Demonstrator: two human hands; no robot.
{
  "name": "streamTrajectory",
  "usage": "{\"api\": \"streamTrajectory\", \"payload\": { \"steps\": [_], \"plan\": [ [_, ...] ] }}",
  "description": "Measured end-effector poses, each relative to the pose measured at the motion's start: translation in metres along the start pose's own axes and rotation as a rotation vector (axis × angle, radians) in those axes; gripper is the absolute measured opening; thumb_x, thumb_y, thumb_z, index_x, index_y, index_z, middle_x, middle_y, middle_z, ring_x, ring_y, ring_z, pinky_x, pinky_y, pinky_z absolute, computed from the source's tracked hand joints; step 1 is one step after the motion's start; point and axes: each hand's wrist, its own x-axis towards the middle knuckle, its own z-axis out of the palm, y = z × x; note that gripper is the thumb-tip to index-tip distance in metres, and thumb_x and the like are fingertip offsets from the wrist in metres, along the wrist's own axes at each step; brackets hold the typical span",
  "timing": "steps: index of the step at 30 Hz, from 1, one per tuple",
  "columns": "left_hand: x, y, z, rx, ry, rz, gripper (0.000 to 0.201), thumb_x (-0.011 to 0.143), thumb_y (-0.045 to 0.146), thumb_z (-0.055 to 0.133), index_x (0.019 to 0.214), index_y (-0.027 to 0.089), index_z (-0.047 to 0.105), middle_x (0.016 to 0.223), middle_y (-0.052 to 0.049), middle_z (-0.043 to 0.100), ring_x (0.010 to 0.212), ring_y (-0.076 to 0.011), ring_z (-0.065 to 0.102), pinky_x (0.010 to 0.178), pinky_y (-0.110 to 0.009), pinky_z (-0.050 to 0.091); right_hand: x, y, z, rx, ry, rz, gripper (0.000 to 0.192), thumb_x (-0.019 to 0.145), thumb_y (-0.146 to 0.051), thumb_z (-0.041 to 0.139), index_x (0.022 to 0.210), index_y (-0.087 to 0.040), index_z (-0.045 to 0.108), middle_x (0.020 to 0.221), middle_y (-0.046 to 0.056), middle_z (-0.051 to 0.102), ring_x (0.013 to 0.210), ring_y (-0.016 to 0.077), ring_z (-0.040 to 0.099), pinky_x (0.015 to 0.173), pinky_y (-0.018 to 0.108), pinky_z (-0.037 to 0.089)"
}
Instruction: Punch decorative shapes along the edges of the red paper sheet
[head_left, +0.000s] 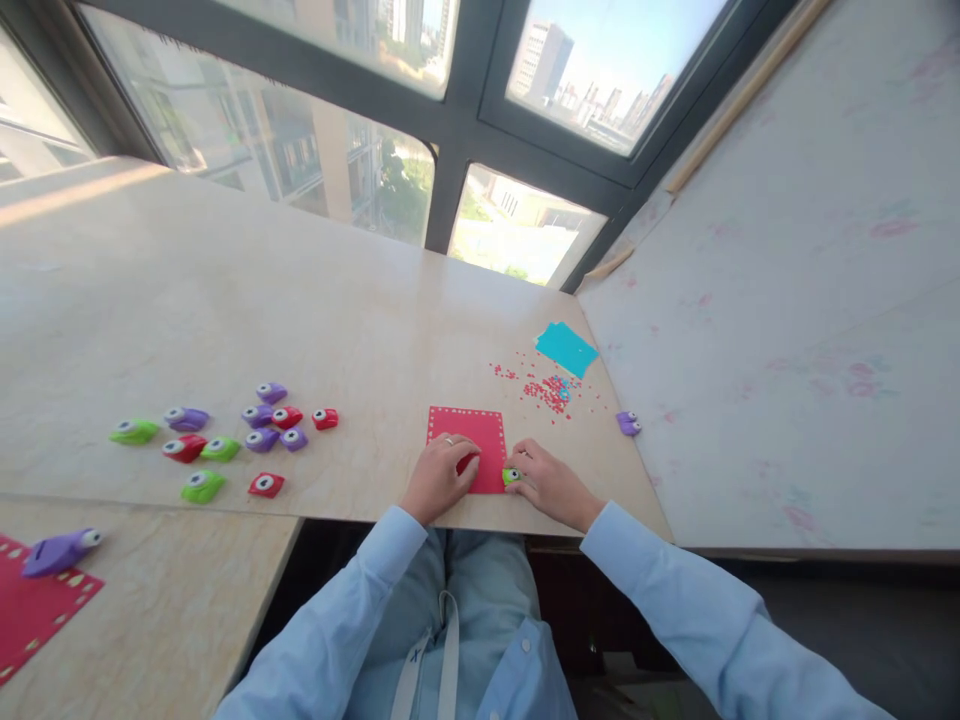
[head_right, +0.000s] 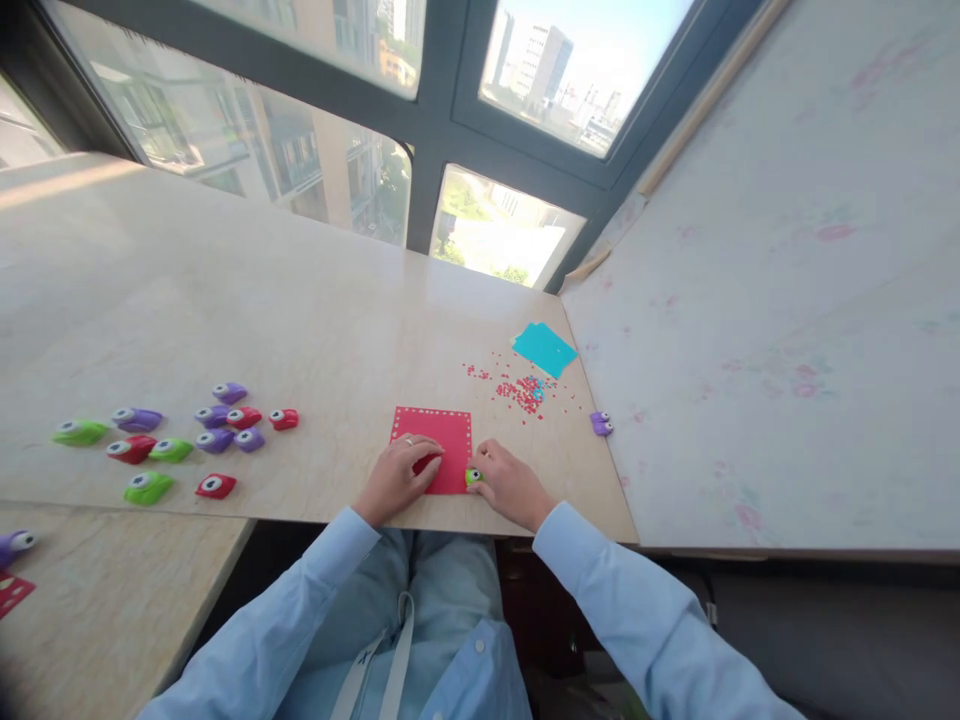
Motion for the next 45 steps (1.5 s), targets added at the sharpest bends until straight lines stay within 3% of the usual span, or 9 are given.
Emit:
{"api": "streamTrajectory", "payload": {
  "steps": [3, 6, 10, 14, 20, 25, 32, 38, 45],
  "plan": [
    [0.0, -0.001, 0.001, 0.004, 0.01, -0.014, 0.014, 0.087, 0.017, 0.058, 0.094, 0.02, 0.07, 0.099, -0.005, 0.073, 0.094, -0.0204, 0.065, 0.087, -0.036, 0.051, 0.009, 0.03, -0.001, 0.034, 0.095, 0.019, 0.018, 0.085, -0.014, 0.063, 0.102, -0.019, 0.064, 0.11, 0.009, 0.059, 0.101, 0.0211, 0.06, 0.092, 0.037, 0.05],
    [0.0, -0.002, 0.001, 0.027, 0.019, -0.01, 0.015, 0.088, 0.018, 0.057, 0.094, 0.02, 0.07, 0.099, -0.005, 0.073, 0.093, -0.0206, 0.065, 0.086, -0.036, 0.052, 0.019, 0.072, -0.013, 0.102, 0.44, 0.25, 0.005, 0.085, -0.021, 0.062, 0.089, -0.018, 0.063, 0.099, 0.01, 0.061, 0.099, 0.0245, 0.059, 0.095, 0.045, 0.049],
    [0.0, -0.003, 0.001, 0.041, 0.033, 0.008, 0.015, 0.089, 0.02, 0.056, 0.095, 0.021, 0.07, 0.099, -0.006, 0.073, 0.092, -0.0198, 0.066, 0.084, -0.035, 0.052, 0.019, 0.104, -0.027, 0.598, 0.825, 0.592, 0.042, 0.079, -0.055, 0.067, 0.094, -0.016, 0.06, 0.089, 0.006, 0.06, 0.084, 0.021, 0.059, 0.079, 0.043, 0.057],
    [0.001, -0.003, 0.0, 0.029, 0.035, -0.012, 0.016, 0.091, 0.021, 0.054, 0.095, 0.021, 0.069, 0.098, -0.005, 0.073, 0.092, -0.019, 0.066, 0.084, -0.035, 0.053, 0.003, 0.08, -0.017, 1.157, 0.703, 0.567, 0.057, 0.069, -0.063, 0.076, 0.099, -0.019, 0.056, 0.097, 0.004, 0.061, 0.092, 0.0208, 0.066, 0.071, 0.033, 0.059],
    [0.002, -0.003, 0.0, 0.018, 0.026, -0.053, 0.017, 0.092, 0.024, 0.053, 0.096, 0.021, 0.069, 0.098, -0.004, 0.073, 0.092, -0.0182, 0.065, 0.085, -0.035, 0.052, -0.01, 0.028, 0.015, 1.538, 0.114, 0.453, 0.049, 0.078, -0.06, 0.071, 0.101, -0.019, 0.058, 0.127, 0.013, 0.06, 0.111, 0.0276, 0.065, 0.089, 0.046, 0.057],
    [0.003, -0.002, -0.001, 0.016, 0.02, -0.073, 0.017, 0.092, 0.025, 0.054, 0.095, 0.022, 0.07, 0.098, -0.005, 0.073, 0.091, -0.018, 0.066, 0.084, -0.034, 0.052, 0.001, 0.028, 0.008, 1.255, 0.727, 0.314, 0.044, 0.079, -0.057, 0.073, 0.102, -0.023, 0.06, 0.141, 0.011, 0.051, 0.134, 0.0263, 0.047, 0.115, 0.048, 0.036],
    [0.003, -0.002, 0.0, 0.025, 0.034, -0.098, 0.018, 0.091, 0.028, 0.053, 0.095, 0.022, 0.071, 0.099, -0.005, 0.073, 0.092, -0.0183, 0.067, 0.085, -0.034, 0.053, 0.003, 0.021, 0.014, 1.507, 0.316, 0.271, 0.042, 0.086, -0.059, 0.062, 0.107, -0.023, 0.057, 0.144, 0.009, 0.045, 0.117, 0.0255, 0.059, 0.088, 0.047, 0.058],
    [0.004, 0.001, -0.001, 0.034, 0.035, -0.106, 0.018, 0.09, 0.028, 0.054, 0.094, 0.022, 0.071, 0.097, -0.004, 0.074, 0.09, -0.0181, 0.067, 0.084, -0.034, 0.054, 0.007, 0.021, 0.024, 0.92, 0.847, 0.198, 0.039, 0.092, -0.058, 0.052, 0.111, -0.024, 0.054, 0.14, 0.013, 0.05, 0.136, 0.0259, 0.044, 0.116, 0.049, 0.034],
    [0.004, -0.001, 0.0, 0.033, 0.036, -0.114, 0.019, 0.091, 0.03, 0.055, 0.094, 0.022, 0.071, 0.097, -0.005, 0.074, 0.09, -0.0179, 0.067, 0.084, -0.033, 0.054, 0.0, 0.03, 0.03, 1.183, 0.847, 0.244, 0.039, 0.088, -0.056, 0.062, 0.107, -0.022, 0.054, 0.114, 0.011, 0.064, 0.1, 0.0217, 0.067, 0.087, 0.039, 0.055]
  ]
}}
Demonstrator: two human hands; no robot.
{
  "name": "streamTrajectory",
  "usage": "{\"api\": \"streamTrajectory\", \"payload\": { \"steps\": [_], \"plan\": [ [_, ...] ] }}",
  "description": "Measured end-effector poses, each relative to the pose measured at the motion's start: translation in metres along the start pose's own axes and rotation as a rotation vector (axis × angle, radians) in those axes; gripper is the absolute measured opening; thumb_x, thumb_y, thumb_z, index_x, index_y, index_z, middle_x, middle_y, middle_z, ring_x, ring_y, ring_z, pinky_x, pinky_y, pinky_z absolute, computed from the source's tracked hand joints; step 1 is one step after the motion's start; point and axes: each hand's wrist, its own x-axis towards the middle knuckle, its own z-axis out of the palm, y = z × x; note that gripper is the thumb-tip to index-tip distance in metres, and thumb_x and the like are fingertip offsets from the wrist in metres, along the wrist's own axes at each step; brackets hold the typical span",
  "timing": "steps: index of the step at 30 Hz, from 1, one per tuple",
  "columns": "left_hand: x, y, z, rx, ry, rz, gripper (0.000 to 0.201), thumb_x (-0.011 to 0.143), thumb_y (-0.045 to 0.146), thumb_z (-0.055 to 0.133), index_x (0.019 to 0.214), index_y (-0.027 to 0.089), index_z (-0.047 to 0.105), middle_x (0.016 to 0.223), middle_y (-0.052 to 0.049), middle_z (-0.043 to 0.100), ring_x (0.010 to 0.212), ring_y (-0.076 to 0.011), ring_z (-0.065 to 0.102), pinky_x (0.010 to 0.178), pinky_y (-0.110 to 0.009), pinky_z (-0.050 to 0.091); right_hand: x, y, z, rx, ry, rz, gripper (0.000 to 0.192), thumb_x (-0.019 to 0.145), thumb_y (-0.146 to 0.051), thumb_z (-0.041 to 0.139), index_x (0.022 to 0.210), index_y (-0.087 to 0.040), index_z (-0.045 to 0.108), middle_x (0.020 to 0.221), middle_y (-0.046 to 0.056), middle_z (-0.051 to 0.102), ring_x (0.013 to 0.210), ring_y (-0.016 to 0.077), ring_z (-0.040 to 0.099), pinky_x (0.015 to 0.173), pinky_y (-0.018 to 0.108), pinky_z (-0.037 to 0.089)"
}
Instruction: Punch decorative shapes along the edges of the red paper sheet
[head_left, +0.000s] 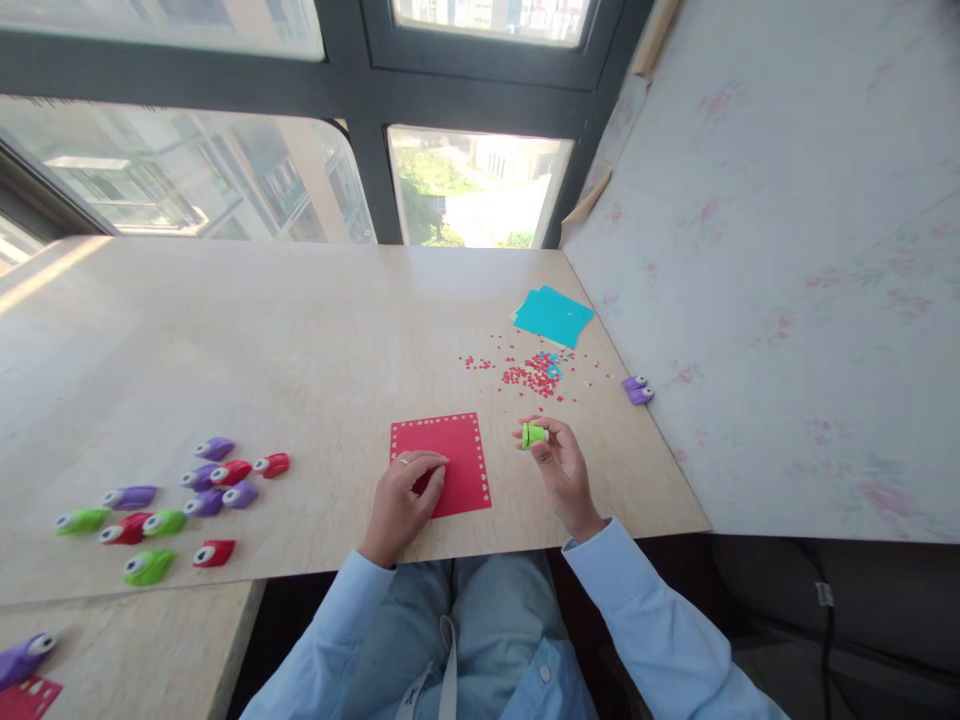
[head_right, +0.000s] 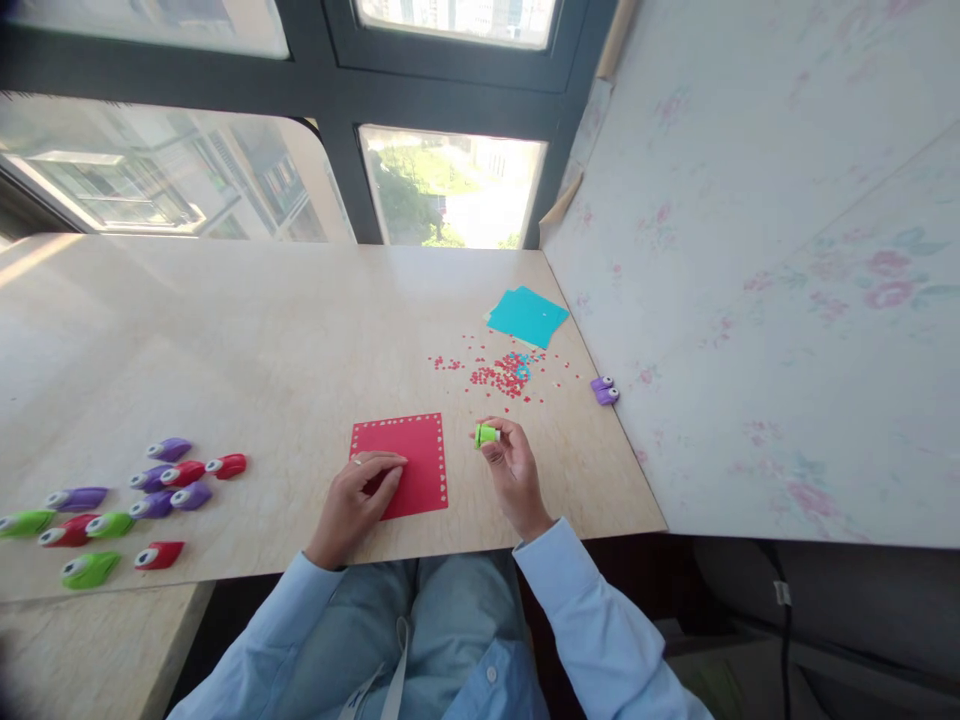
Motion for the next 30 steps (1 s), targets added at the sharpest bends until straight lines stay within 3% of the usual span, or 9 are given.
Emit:
{"api": "streamTrajectory", "payload": {
  "steps": [4, 8, 17, 23, 30],
  "plan": [
    [0.0, -0.001, 0.0, -0.005, 0.007, 0.0, 0.019, 0.091, 0.031, 0.056, 0.093, 0.022, 0.072, 0.096, -0.005, 0.074, 0.089, -0.0177, 0.068, 0.084, -0.033, 0.055, -0.007, 0.015, -0.01, 0.089, 0.128, 0.152, 0.043, 0.084, -0.055, 0.067, 0.106, -0.021, 0.052, 0.1, 0.007, 0.068, 0.075, 0.0167, 0.068, 0.07, 0.034, 0.057],
    [0.0, 0.001, 0.0, -0.004, 0.011, 0.008, 0.019, 0.091, 0.032, 0.055, 0.092, 0.021, 0.072, 0.096, -0.005, 0.074, 0.09, -0.0183, 0.068, 0.084, -0.034, 0.055, -0.004, 0.018, -0.021, 0.1, 0.211, 0.167, 0.047, 0.079, -0.055, 0.072, 0.104, -0.02, 0.054, 0.097, 0.006, 0.068, 0.075, 0.0163, 0.068, 0.07, 0.033, 0.057],
    [0.001, 0.002, -0.001, 0.011, 0.017, 0.039, 0.022, 0.091, 0.034, 0.054, 0.091, 0.022, 0.072, 0.096, -0.006, 0.074, 0.09, -0.0195, 0.068, 0.083, -0.035, 0.056, -0.005, 0.014, -0.038, 0.187, 0.244, 0.194, 0.054, 0.076, -0.054, 0.074, 0.114, -0.02, 0.055, 0.106, 0.007, 0.067, 0.085, 0.0182, 0.069, 0.077, 0.036, 0.058],
    [0.001, 0.0, 0.0, 0.008, 0.01, 0.057, 0.022, 0.091, 0.034, 0.054, 0.092, 0.022, 0.071, 0.097, -0.005, 0.074, 0.09, -0.0198, 0.068, 0.083, -0.036, 0.055, -0.017, 0.013, -0.036, 0.228, 0.275, 0.201, 0.057, 0.074, -0.045, 0.079, 0.12, -0.021, 0.056, 0.117, 0.01, 0.066, 0.09, 0.0182, 0.07, 0.085, 0.039, 0.057],
    [-0.001, 0.002, 0.0, -0.006, 0.014, 0.061, 0.018, 0.09, 0.027, 0.053, 0.092, 0.022, 0.071, 0.096, -0.006, 0.074, 0.089, -0.019, 0.067, 0.084, -0.036, 0.054, -0.032, 0.008, -0.026, 0.116, 0.263, 0.259, 0.06, 0.072, -0.043, 0.08, 0.122, -0.018, 0.057, 0.11, 0.01, 0.069, 0.076, 0.0146, 0.066, 0.072, 0.033, 0.057]
  ]
}}
